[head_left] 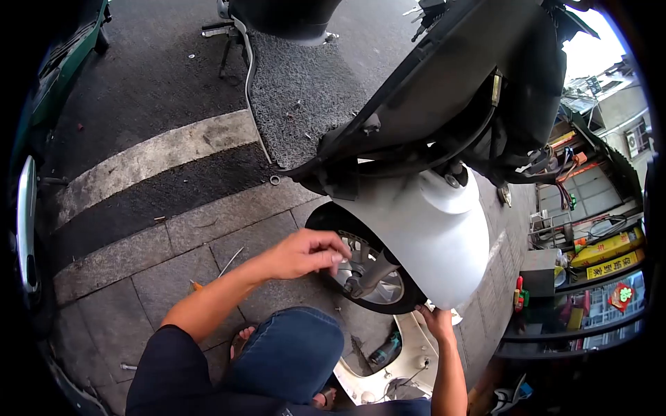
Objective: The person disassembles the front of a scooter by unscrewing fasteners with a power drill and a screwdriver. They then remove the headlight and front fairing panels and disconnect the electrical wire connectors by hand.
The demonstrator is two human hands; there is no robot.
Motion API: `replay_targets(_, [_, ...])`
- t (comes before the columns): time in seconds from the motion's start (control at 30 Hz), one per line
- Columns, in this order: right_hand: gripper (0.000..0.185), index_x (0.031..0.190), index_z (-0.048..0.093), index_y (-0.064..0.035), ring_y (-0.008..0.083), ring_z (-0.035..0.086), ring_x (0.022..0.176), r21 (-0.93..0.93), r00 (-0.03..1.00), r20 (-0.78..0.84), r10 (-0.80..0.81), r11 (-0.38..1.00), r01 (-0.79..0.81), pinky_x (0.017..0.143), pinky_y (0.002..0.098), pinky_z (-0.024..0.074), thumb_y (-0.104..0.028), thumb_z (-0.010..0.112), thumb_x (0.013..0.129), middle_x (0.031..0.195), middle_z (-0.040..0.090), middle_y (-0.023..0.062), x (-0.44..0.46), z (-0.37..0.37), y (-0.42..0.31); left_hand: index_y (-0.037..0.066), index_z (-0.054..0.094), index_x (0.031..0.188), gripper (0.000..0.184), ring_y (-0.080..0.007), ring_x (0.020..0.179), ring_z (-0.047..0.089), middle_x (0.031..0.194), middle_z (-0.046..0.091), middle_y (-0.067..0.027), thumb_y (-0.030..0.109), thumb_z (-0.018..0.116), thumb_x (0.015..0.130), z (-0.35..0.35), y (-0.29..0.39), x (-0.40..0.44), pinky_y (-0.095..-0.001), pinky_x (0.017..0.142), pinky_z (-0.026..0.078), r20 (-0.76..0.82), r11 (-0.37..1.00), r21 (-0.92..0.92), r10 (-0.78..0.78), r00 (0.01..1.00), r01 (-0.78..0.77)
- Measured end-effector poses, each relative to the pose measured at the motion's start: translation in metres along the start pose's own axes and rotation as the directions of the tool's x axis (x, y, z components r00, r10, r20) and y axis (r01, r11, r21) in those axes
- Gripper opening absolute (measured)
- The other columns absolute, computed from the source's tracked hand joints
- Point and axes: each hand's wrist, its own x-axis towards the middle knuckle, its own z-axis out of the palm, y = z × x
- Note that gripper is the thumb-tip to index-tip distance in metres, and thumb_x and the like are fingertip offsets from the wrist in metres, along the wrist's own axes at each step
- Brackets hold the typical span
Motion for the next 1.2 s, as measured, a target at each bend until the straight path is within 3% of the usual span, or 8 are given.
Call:
replay_targets(0.17, [0.047, 0.119, 0.057, 0.0025, 0.0348, 0.062, 0.103, -0.202, 0.997, 0.004, -0.083, 0.976, 0.082, 0.087, 0.0407, 0.049, -0.009, 0.077, 0.078, 0.114, 0.065, 0.0209, 0.03, -0.006, 0.036, -0.001, 0.062, 0.113, 0.025, -0.0106, 0.079, 0.061, 0.093, 0.065, -0.0054, 0.014, 0.061, 0.093, 0.011, 0.054, 0.018, -0.028, 0.073, 0.05, -0.152, 0.953, 0.13, 0.292, 0.944, -0.273])
replay_targets(0.23, [0.045, 0.12, 0.054, 0.004, 0.0307, 0.067, 0.094, -0.281, 0.998, -0.038, 0.052, 0.958, -0.06, 0.075, 0.0377, 0.0539, -0.011, 0.074, 0.082, 0.114, 0.064, 0.0216, 0.036, -0.001, 0.053, -0.002, 0.06, 0.119, 0.033, -0.013, 0.081, 0.062, 0.112, 0.062, -0.0102, 0.014, 0.063, 0.09, 0.016, 0.065, 0.03, -0.0275, 0.077, 0.049, -0.171, 0.824, 0.407, 0.493, 0.853, -0.395])
replay_targets(0.5, [0.034, 0.115, 0.055, 0.0011, 0.0316, 0.067, 0.083, -0.167, 0.991, -0.129, -0.038, 0.986, 0.016, 0.072, 0.0406, 0.052, -0.008, 0.069, 0.085, 0.1, 0.065, 0.0197, 0.052, 0.01, 0.061, -0.006, 0.026, 0.147, 0.076, -0.0297, 0.127, 0.049, 0.15, 0.031, -0.022, 0.019, 0.065, 0.087, 0.039, 0.075, 0.032, -0.0404, 0.1, 0.044, -0.245, 0.864, 0.377, 0.441, 0.863, -0.335])
replay_targets(0.63, [0.035, 0.116, 0.053, 0.0013, 0.0266, 0.067, 0.082, -0.035, 0.984, -0.177, 0.033, 0.999, -0.039, 0.071, 0.0374, 0.0521, -0.006, 0.07, 0.085, 0.099, 0.066, 0.0167, 0.047, 0.016, 0.053, -0.008, 0.022, 0.148, 0.077, -0.0312, 0.144, 0.025, 0.152, 0.029, -0.0204, 0.021, 0.063, 0.089, 0.044, 0.08, 0.055, -0.045, 0.116, 0.021, -0.253, 0.854, 0.297, 0.502, 0.827, -0.427])
replay_targets(1.0, [0.042, 0.123, 0.053, 0.0017, 0.0215, 0.063, 0.1, 0.361, 0.973, -0.185, 0.14, 0.93, -0.065, 0.083, 0.0325, 0.0505, -0.006, 0.069, 0.086, 0.116, 0.064, 0.0146, 0.049, 0.024, 0.067, 0.009, 0.055, 0.13, 0.038, -0.03, 0.114, 0.057, 0.124, 0.06, -0.0165, 0.019, 0.056, 0.093, 0.016, 0.081, 0.134, -0.0362, 0.098, 0.042, -0.391, 0.849, 0.455, 0.461, 0.796, -0.268])
replay_targets(1.1, [0.037, 0.122, 0.055, 0.0019, 0.0173, 0.059, 0.103, 0.602, 0.979, -0.019, 0.202, 0.785, -0.15, 0.085, 0.0327, 0.0493, -0.01, 0.065, 0.089, 0.114, 0.064, 0.0089, 0.054, 0.011, 0.07, 0.005, 0.063, 0.118, 0.028, -0.0233, 0.104, 0.06, 0.114, 0.066, -0.0126, 0.013, 0.053, 0.093, 0.005, 0.078, 0.145, -0.0321, 0.095, 0.043, -0.312, 0.667, 0.708, 0.59, 0.745, -0.232])
replay_targets(1.13, [0.031, 0.119, 0.056, -0.0005, 0.0179, 0.061, 0.097, 0.734, 0.905, -0.027, 0.424, 0.623, -0.27, 0.082, 0.0333, 0.05, -0.015, 0.063, 0.092, 0.109, 0.065, 0.0083, 0.055, 0.005, 0.059, 0.005, 0.064, 0.117, 0.027, -0.0252, 0.102, 0.061, 0.112, 0.067, -0.0137, 0.013, 0.052, 0.093, 0.003, 0.076, 0.147, -0.033, 0.093, 0.044, -0.302, 0.63, 0.753, 0.588, 0.75, -0.191])
replay_targets(1.2, [0.027, 0.116, 0.055, -0.0032, 0.019, 0.062, 0.091, 0.952, 0.946, -0.045, 0.32, 0.3, -0.057, 0.076, 0.033, 0.0507, -0.017, 0.061, 0.094, 0.105, 0.065, 0.0075, 0.059, -0.007, 0.045, 0.006, 0.064, 0.115, 0.027, -0.0271, 0.1, 0.062, 0.109, 0.067, -0.0148, 0.013, 0.052, 0.093, 0.001, 0.079, 0.149, -0.0339, 0.092, 0.045, -0.299, 0.593, 0.792, 0.588, 0.751, -0.149])
